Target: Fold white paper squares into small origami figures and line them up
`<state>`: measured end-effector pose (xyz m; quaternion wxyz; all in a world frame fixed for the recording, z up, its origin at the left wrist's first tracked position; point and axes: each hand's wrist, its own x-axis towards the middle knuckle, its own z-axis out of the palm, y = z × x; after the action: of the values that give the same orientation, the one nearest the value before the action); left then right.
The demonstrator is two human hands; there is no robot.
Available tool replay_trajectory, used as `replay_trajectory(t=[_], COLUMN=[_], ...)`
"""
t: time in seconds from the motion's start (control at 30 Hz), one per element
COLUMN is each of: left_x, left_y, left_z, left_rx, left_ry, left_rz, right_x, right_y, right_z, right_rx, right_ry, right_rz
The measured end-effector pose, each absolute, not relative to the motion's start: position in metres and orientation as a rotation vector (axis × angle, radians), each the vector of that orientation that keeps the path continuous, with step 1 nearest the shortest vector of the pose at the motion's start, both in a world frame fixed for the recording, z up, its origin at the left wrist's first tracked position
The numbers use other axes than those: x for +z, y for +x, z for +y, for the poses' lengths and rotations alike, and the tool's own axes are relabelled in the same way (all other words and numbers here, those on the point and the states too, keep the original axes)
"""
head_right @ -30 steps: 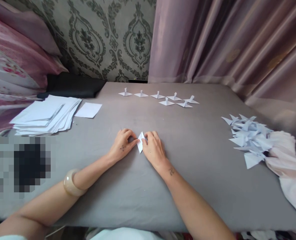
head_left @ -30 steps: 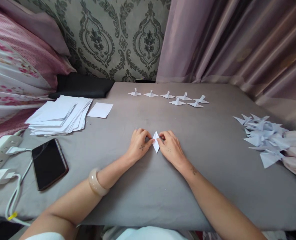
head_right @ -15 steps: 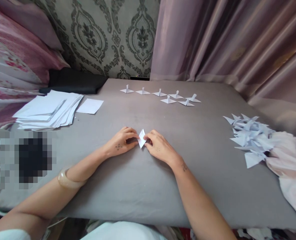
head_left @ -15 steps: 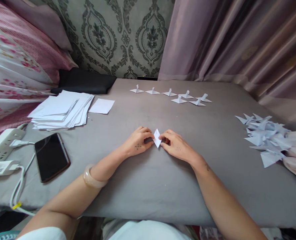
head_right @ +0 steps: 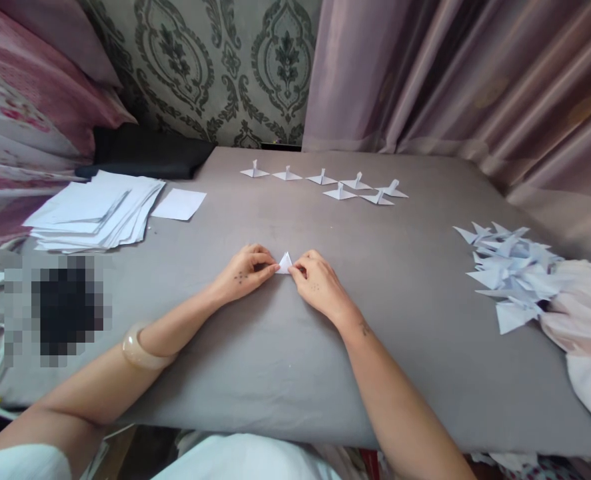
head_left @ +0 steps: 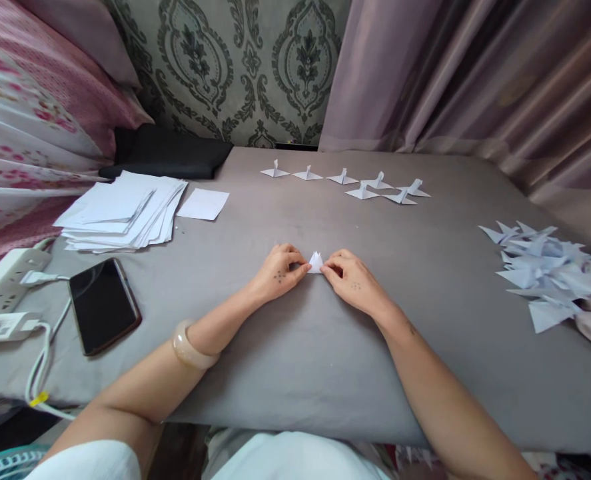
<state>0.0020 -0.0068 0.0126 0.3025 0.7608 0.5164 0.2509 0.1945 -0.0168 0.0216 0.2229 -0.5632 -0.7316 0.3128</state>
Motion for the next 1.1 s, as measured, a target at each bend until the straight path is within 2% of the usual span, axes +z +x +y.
replay_trajectory(t=[0.73, 1.1], left_x=[0.0050, 0.0059], left_y=[0.0047, 0.0009], left_z=[0.0000, 0.0011], left_rx=[0.751, 0.671], left_ry=[1.868, 1.923], left_rz=[1.383, 1.351], right_x=[0.0151, 0.0125], right_y=[0.1900, 0.1907], right_z=[-0.0132, -0.0108], right_rx=[0.830, 0.831], right_ry=[-1.602, -1.584], right_rz=[-1.961, -1.942])
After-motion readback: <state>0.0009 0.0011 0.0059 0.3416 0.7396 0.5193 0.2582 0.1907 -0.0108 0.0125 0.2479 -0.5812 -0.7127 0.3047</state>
